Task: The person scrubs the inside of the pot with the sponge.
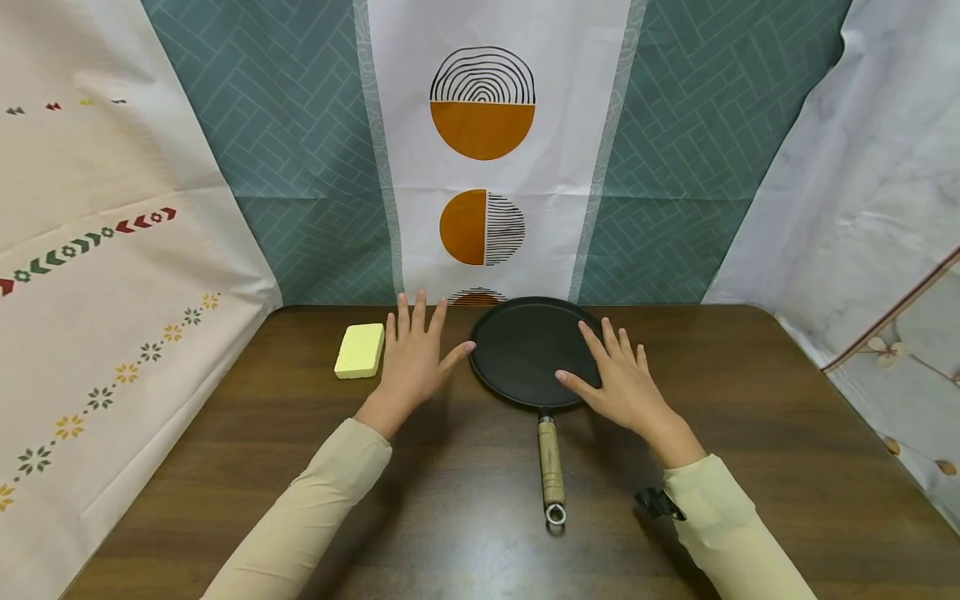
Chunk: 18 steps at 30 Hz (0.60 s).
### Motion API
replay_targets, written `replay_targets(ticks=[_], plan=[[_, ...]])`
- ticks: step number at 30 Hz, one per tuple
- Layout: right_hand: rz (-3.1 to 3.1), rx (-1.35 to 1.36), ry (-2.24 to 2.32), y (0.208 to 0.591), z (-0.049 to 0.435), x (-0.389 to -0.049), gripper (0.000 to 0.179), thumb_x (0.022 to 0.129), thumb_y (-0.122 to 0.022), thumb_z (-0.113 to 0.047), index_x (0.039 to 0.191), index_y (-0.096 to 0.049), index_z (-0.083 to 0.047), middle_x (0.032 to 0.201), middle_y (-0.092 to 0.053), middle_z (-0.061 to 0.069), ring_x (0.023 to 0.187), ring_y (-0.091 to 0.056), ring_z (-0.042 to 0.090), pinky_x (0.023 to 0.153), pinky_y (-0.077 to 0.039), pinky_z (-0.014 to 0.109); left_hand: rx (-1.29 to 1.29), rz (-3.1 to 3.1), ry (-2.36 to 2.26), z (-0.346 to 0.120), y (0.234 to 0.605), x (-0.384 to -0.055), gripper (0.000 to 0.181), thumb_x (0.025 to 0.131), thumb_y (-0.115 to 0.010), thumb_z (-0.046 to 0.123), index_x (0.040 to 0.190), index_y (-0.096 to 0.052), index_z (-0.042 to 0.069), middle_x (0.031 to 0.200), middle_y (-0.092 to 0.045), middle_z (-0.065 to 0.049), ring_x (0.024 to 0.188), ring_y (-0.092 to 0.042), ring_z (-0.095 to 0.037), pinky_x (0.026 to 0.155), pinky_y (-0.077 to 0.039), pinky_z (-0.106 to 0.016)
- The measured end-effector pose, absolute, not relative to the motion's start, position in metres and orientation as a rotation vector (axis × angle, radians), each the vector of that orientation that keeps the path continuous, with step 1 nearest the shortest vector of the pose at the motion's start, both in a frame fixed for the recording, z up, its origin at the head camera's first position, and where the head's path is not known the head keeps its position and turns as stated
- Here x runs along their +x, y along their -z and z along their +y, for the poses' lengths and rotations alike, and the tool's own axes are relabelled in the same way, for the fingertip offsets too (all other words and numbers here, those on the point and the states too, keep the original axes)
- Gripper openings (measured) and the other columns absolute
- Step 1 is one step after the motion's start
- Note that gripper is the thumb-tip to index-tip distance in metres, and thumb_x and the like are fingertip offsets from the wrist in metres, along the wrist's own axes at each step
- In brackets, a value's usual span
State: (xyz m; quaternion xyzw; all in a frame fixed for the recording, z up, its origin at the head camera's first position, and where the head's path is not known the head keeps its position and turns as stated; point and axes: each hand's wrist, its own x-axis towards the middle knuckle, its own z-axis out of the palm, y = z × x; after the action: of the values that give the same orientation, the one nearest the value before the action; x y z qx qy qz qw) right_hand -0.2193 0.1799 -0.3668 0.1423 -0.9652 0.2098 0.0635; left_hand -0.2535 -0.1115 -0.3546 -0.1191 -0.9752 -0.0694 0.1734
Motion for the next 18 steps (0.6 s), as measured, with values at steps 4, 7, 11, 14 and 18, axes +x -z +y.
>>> replay_targets(ticks=[4,7,11,14,18], plan=[[-2.908,0.453,-0.71,0.367,0.18,-0.216,0.082,0.08,-0.045,-0.062,0.143,-0.007,-0.025,0.147,0.001,0.013,0.132,-0.001,0.037,0.102,0.001,0.056,-0.332,-2.771,0.231,-0.12,0.354,-0.254,0.08,0.082,-0.033,0.066,0.142,-0.02,0.014,0.146,-0.009,-0.017,0.132,0.009,-0.035,0.104,-0.005,-0.051],[-2.901,0.47,-0.763,0.367,0.18,-0.214,0.082,0.081,-0.047,-0.06,0.143,-0.009,-0.024,0.147,-0.001,0.012,0.133,-0.004,0.035,0.102,-0.002,0.056,-0.331,-2.768,0.255,-0.125,0.354,-0.254,0.079,0.083,-0.036,0.064,0.141,-0.024,0.012,0.146,-0.011,-0.018,0.132,0.005,-0.036,0.104,-0.006,-0.051],[-2.896,0.492,-0.849,0.367,0.182,-0.212,0.082,0.081,-0.049,-0.057,0.143,-0.009,-0.022,0.147,-0.003,0.012,0.132,-0.007,0.037,0.099,-0.009,0.059,-0.32,-2.769,0.283,-0.133,0.354,-0.255,0.077,0.083,-0.038,0.062,0.139,-0.028,0.009,0.145,-0.014,-0.019,0.132,0.001,-0.037,0.105,-0.006,-0.05],[-2.895,0.494,-0.92,0.369,0.183,-0.211,0.082,0.081,-0.05,-0.056,0.143,-0.008,-0.023,0.147,-0.004,0.011,0.132,-0.009,0.037,0.097,-0.014,0.061,-0.316,-2.77,0.294,-0.138,0.353,-0.256,0.077,0.084,-0.04,0.06,0.138,-0.03,0.007,0.144,-0.015,-0.019,0.132,-0.001,-0.037,0.104,-0.006,-0.051],[-2.887,0.514,-1.027,0.37,0.184,-0.209,0.082,0.081,-0.052,-0.054,0.143,-0.01,-0.02,0.147,-0.006,0.011,0.132,-0.009,0.035,0.096,-0.016,0.061,-0.309,-2.784,0.279,-0.146,0.352,-0.258,0.076,0.084,-0.044,0.057,0.138,-0.029,0.006,0.144,-0.017,-0.019,0.132,-0.004,-0.037,0.104,-0.007,-0.052]])
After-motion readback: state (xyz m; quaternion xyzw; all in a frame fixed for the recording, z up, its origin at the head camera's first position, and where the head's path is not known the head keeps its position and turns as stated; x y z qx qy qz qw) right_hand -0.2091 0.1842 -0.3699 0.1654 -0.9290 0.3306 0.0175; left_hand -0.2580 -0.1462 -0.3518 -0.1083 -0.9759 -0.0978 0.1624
